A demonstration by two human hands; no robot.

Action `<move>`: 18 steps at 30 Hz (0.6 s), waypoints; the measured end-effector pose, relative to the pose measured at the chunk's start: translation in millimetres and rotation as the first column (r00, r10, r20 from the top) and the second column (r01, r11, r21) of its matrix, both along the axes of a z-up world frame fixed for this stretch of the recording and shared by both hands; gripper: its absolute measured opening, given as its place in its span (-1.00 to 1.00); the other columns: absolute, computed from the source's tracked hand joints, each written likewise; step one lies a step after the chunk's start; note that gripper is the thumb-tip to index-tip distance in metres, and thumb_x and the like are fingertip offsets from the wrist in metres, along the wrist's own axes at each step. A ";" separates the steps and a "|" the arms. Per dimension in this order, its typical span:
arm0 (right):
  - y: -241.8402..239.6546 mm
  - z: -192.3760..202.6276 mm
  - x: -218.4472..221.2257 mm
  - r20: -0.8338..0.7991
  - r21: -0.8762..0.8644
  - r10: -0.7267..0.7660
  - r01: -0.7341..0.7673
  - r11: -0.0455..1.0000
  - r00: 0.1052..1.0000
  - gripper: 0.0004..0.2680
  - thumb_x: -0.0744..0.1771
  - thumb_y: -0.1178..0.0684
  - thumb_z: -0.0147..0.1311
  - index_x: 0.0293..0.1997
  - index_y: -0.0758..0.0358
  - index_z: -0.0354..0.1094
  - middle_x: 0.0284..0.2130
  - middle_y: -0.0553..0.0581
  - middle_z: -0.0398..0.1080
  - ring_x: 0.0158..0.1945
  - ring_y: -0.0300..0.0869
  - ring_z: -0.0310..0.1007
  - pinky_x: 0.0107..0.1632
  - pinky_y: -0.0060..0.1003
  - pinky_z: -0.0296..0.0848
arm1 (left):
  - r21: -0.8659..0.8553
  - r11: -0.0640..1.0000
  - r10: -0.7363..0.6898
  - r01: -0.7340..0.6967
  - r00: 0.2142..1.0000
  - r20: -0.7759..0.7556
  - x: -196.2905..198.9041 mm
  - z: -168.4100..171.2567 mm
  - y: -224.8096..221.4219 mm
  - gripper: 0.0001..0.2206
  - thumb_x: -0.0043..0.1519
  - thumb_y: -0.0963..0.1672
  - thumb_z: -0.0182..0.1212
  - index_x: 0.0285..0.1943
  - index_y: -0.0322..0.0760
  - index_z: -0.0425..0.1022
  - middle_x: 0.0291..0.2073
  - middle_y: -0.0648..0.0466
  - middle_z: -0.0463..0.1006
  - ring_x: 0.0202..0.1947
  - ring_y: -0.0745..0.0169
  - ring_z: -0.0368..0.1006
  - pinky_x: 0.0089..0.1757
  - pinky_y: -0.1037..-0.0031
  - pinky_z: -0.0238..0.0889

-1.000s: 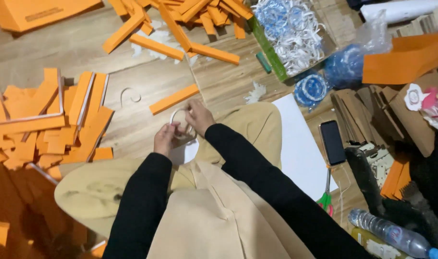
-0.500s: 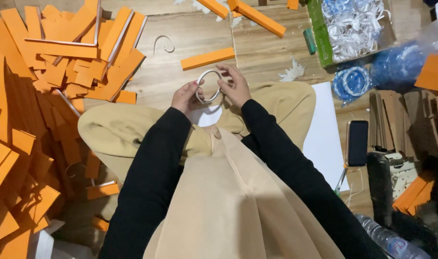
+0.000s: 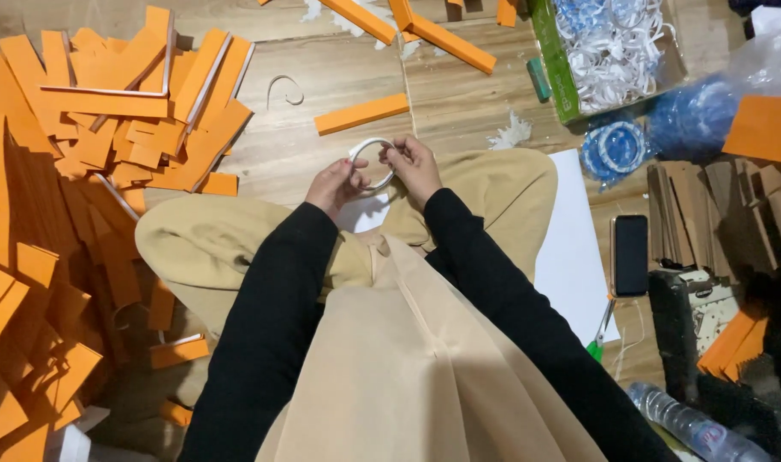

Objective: Applying double-sided adhesive tape to orange paper strips and folding them for assembly.

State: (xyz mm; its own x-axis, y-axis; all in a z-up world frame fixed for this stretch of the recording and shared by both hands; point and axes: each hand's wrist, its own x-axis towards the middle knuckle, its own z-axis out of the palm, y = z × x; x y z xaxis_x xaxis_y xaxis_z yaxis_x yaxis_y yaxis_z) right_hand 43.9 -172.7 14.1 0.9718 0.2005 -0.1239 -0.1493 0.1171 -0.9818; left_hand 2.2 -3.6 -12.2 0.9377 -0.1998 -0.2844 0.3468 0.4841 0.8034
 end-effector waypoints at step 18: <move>5.3 11.3 17.2 -0.294 -0.061 0.149 -0.174 0.983 0.944 -0.96 0.26 0.16 0.06 -0.32 0.25 0.30 -0.51 -0.02 0.15 -0.60 -0.13 0.44 -0.75 -0.44 0.31 | 0.667 0.743 -0.020 0.059 0.998 -0.065 15.1 7.4 9.6 -0.71 0.16 0.08 0.08 0.02 0.11 0.38 -0.13 0.14 0.46 -0.05 0.20 0.35 -0.05 0.37 0.24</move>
